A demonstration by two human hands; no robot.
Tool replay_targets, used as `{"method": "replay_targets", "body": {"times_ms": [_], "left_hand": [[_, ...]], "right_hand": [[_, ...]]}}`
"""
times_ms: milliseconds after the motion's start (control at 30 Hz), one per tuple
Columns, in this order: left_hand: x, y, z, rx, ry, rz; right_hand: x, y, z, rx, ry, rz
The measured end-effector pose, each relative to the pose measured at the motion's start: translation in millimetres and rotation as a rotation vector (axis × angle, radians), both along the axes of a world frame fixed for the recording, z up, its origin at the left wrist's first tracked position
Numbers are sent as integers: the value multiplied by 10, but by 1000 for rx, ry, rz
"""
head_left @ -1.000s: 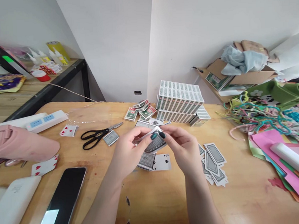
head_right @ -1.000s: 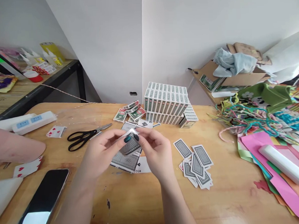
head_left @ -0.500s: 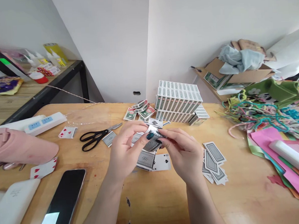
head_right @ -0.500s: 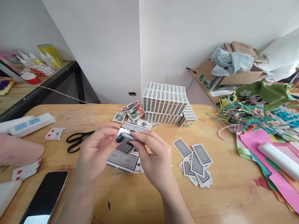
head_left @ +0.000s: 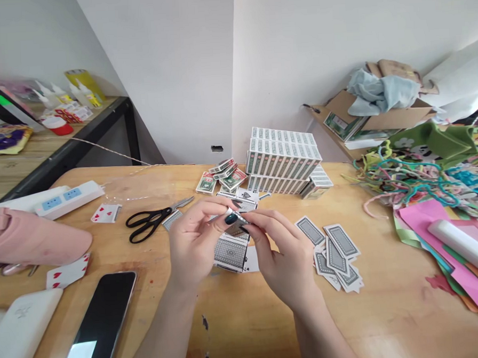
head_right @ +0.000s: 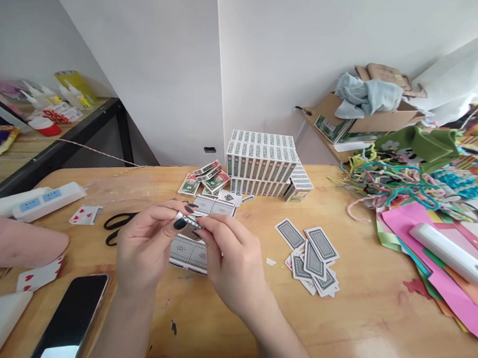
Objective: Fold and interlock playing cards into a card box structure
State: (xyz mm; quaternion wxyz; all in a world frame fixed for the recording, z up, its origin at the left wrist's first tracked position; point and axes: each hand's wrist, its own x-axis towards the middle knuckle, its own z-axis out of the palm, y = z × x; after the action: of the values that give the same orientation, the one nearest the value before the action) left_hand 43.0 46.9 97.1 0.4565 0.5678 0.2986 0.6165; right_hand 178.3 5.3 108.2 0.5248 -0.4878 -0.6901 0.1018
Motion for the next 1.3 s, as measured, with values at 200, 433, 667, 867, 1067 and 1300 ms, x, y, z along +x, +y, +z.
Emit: {"method": "replay_targets", "body": {"times_ms": [200,433,667,867,1067,1300], "left_hand": [[23,-29,21,-15,-14,-3],[95,-67,-9,-47,-91,75],[93,-77,52,-149,-23,150],[1,-39,111,-236,227,74],[16,-71,102,-183,365,154],[46,-62,72,-184,371,150]], "right_hand": [[-29,-12,14,-43,82,-41],[-85,-25,-16,-160,271,-46],[-20,-35,-7,-323,423,-1],[137,28,4,-498,539,57],[167,64,-11,-504,554,45],[146,80,-29,-405,310,-19]]}}
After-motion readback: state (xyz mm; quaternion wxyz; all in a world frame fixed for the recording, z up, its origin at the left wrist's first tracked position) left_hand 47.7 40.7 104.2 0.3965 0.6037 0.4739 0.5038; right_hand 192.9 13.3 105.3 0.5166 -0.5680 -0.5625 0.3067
